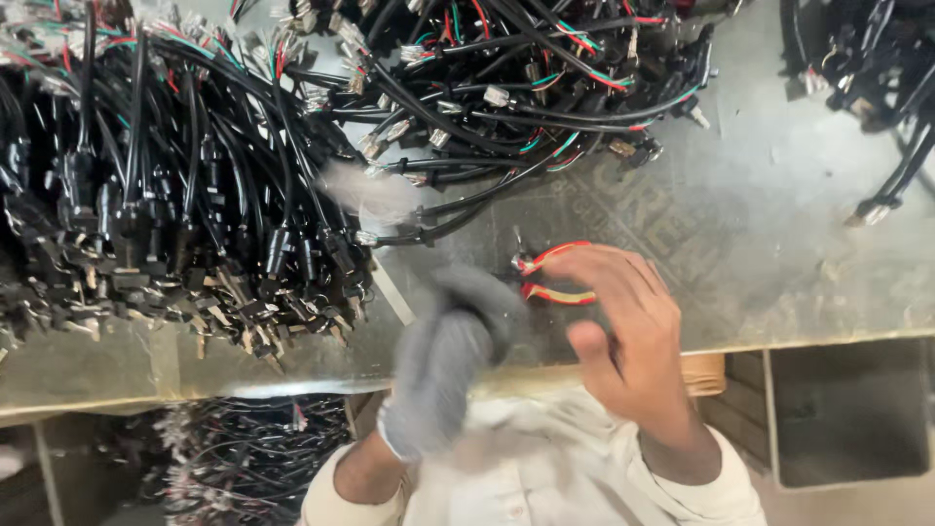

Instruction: The person repeatedly picks a black wire harness from a pile, uses red-handled pliers to crimp a connector onto the wire end, and places the finished harness aside. The cycle of pick, crimp, and set-aside continues throughout the clip.

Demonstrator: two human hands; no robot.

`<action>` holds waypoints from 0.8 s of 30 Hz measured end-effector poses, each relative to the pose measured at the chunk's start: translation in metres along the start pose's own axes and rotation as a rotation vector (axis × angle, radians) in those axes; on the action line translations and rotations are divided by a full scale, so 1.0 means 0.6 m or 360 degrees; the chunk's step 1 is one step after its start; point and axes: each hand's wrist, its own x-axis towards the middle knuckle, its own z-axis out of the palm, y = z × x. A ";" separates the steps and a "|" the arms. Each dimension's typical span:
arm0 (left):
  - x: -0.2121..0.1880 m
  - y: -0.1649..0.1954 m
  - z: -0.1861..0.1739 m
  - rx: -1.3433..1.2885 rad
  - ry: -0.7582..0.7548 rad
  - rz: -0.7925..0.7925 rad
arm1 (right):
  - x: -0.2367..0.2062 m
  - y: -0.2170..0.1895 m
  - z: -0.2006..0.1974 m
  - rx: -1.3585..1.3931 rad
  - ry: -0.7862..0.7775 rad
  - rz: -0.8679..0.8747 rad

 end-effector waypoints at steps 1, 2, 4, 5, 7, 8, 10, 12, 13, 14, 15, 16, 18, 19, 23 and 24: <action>-0.007 -0.012 0.010 0.0030 -0.0026 -0.0062 | 0.017 -0.017 -0.009 0.0342 -0.0048 -0.0001; -0.014 -0.027 0.021 0.0378 -0.0249 -0.0091 | 0.034 -0.030 -0.011 0.0688 -0.0084 0.0015; -0.025 -0.060 0.038 0.0914 -0.0631 0.0059 | 0.067 -0.032 -0.013 0.1709 -0.0456 -0.0300; -0.030 -0.076 0.045 0.1030 -0.0703 0.0137 | 0.074 -0.030 -0.017 0.2223 -0.0617 -0.0468; -0.040 -0.094 0.048 0.1180 -0.0778 0.0199 | 0.045 -0.045 -0.060 0.2116 -0.0202 0.0418; -0.043 -0.098 0.048 0.1243 -0.0800 0.0227 | 0.034 -0.036 -0.069 0.2142 -0.0055 0.0423; -0.042 -0.093 0.049 0.1326 -0.0836 0.0273 | -0.005 -0.013 -0.088 0.2204 0.0218 0.0461; -0.032 -0.078 0.052 0.1347 -0.0838 0.0288 | -0.040 0.021 -0.092 0.2234 0.0445 0.0461; -0.026 -0.066 0.054 0.1339 -0.0825 0.0266 | -0.052 0.036 -0.091 0.2228 0.0540 0.0452; -0.017 -0.056 0.055 0.1344 -0.0804 0.0326 | -0.059 0.044 -0.085 0.2184 0.0598 0.0454; -0.008 -0.046 0.053 0.1339 -0.0780 0.0382 | -0.058 0.050 -0.081 0.2088 0.0539 0.0400; 0.001 -0.035 0.047 0.1328 -0.0752 0.0440 | -0.054 0.048 -0.078 0.1992 0.0486 0.0345; 0.017 -0.018 0.021 0.1692 -0.0609 0.1003 | -0.026 0.041 -0.073 0.1786 0.0334 0.0163; 0.026 -0.012 0.003 0.1672 -0.0588 0.0967 | -0.008 0.035 -0.071 0.1726 0.0345 0.0106; 0.042 -0.019 -0.052 0.1030 0.0010 -0.0070 | 0.049 0.043 -0.032 0.1937 0.0943 0.0214; 0.051 -0.024 -0.060 0.0553 0.0148 -0.0084 | 0.057 0.057 -0.010 0.1782 0.0933 0.0242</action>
